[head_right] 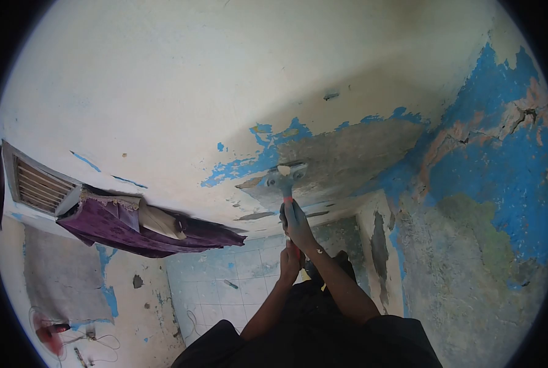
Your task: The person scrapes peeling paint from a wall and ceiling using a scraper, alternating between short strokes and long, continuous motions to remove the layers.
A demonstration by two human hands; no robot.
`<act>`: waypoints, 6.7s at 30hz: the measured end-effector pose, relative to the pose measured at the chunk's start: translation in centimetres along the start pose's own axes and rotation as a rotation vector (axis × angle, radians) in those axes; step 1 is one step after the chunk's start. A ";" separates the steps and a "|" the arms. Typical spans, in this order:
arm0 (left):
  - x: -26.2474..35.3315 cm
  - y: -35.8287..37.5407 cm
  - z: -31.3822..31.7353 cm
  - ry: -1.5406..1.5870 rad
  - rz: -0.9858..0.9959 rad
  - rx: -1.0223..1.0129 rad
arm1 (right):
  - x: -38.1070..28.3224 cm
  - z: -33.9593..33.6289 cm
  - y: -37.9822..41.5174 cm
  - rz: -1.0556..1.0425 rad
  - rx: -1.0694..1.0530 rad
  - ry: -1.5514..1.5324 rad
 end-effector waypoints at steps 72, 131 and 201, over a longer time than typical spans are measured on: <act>-0.6 -7.4 -5.1 -0.164 0.310 0.116 | 1.5 3.3 -5.0 -0.266 0.002 0.324; 0.3 -0.1 20.0 0.993 -0.393 -0.538 | -8.8 -5.3 -0.1 0.013 0.039 0.842; 8.2 -2.4 26.3 1.665 0.043 -0.862 | -12.7 -1.0 -2.2 -0.268 -0.304 1.372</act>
Point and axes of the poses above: each hand's wrist, its own y-axis away from the middle knuckle, its own z-axis out of the palm, x = y × z, the point moved 7 cm from there along -y, towards the middle knuckle, and after that the axes turned 9 degrees about -y, right-handed, at the moved point
